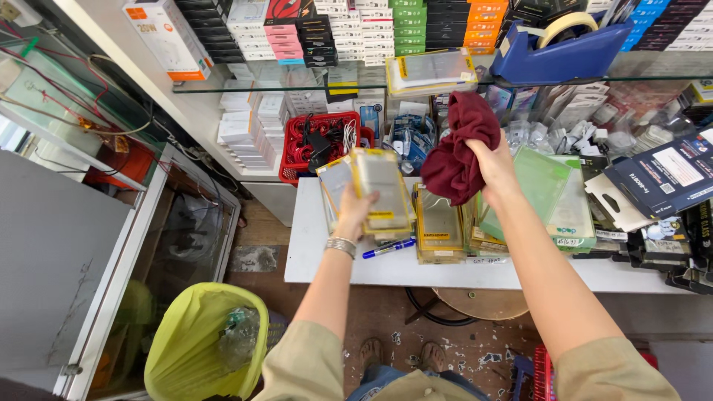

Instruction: The person labels small rectangular packages with a blue marker, then wipes them with a cloth. They stack the labeled packages and place them on a glass shelf. The person repeats the labeling and wiping process on additional packages.

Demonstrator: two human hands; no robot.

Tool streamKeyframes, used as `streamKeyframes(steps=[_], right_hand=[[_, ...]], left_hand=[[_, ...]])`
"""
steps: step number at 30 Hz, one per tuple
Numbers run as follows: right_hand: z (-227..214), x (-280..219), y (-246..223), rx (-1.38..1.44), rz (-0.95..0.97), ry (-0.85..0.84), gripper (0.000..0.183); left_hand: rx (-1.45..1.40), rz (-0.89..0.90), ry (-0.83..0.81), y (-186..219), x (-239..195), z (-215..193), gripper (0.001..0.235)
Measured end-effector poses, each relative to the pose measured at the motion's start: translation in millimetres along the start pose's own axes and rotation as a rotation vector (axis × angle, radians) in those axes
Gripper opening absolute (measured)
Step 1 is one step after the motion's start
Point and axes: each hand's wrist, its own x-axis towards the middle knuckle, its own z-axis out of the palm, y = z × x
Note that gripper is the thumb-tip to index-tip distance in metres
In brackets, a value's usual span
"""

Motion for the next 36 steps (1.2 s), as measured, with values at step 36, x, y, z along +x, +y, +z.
streamKeyframes(steps=[36], right_hand=[[-24, 37, 43, -1.323, 0.171, -0.202, 0.059]], left_hand=[[0.478, 0.53, -0.058, 35, 69, 121, 0.04]])
